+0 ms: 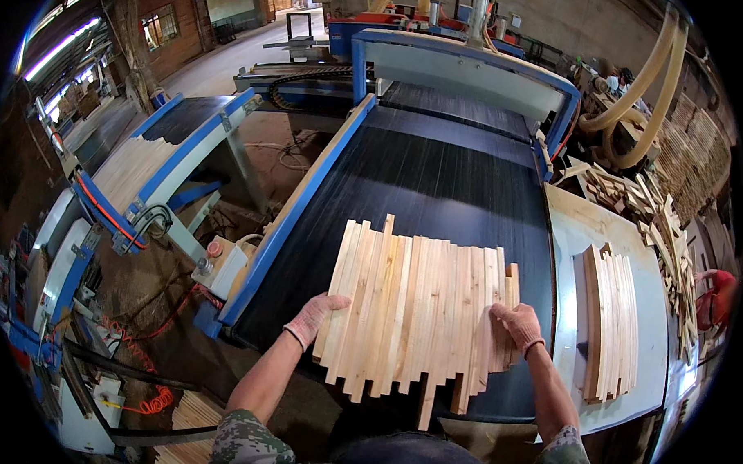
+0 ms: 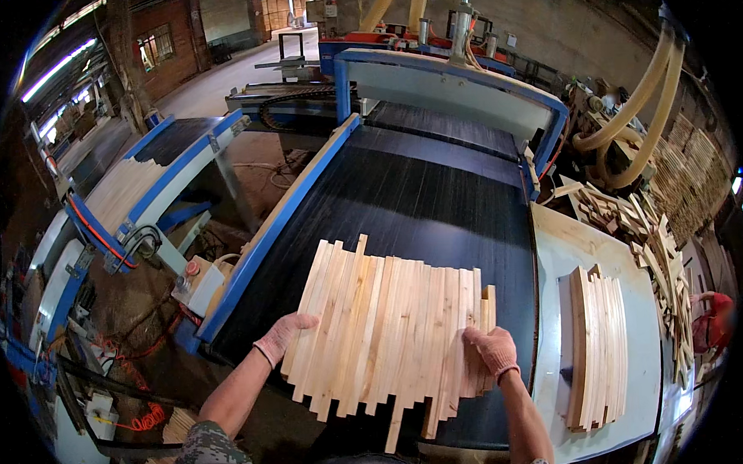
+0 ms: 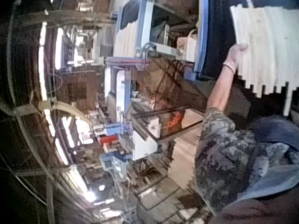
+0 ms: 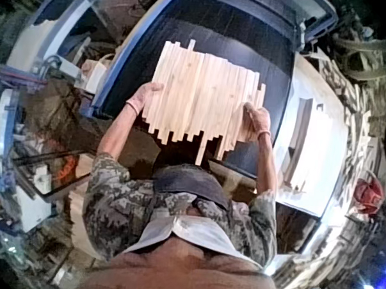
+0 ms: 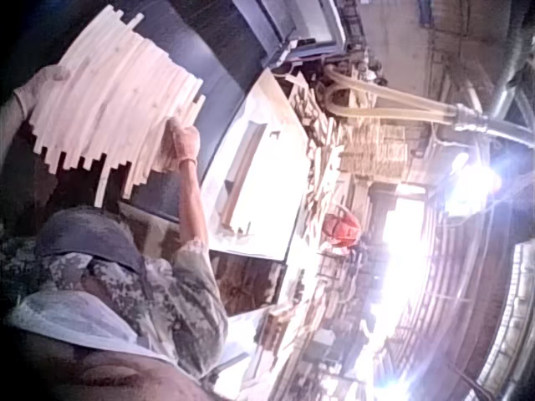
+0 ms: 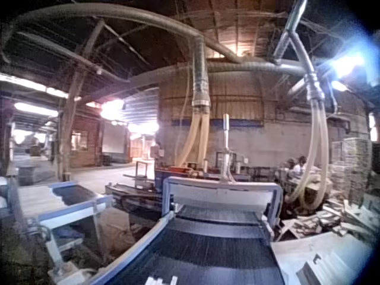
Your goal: The person repeatedly picks up stacks of light-colored wooden planks from a metal table and places them onto a conveyor belt. The person also moves stacks of planks between different tables in the workshop.
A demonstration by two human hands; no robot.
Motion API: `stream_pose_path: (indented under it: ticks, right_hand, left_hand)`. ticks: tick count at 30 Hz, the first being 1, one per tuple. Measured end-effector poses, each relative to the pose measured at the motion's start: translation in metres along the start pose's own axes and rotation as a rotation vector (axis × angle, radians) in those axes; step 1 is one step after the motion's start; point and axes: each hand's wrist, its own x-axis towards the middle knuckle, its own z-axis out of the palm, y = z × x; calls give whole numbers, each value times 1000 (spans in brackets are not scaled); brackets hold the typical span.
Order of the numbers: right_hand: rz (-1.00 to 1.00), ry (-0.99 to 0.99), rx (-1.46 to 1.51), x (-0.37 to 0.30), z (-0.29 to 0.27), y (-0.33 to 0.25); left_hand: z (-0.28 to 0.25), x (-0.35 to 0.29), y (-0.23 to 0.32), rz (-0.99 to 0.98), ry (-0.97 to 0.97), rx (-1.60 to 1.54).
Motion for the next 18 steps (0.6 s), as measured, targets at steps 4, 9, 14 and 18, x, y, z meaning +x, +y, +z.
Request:
stream_pose_path:
  ticks: [4,9,14,18]
  right_hand:
    - [38,-68,-150,1,19,-37]
    - [4,-55,-252,7,43,-54]
    - [23,-166,-436,-2,50,-91]
    - [-86,-97,-392,1,86,-91]
  left_hand:
    - [-30,24,38,89,-45,103]
    - [-62,59,64,74,159,211]
    - [-34,51,125,-214,462,1501]
    - [-39,42,112,157,775,1450]
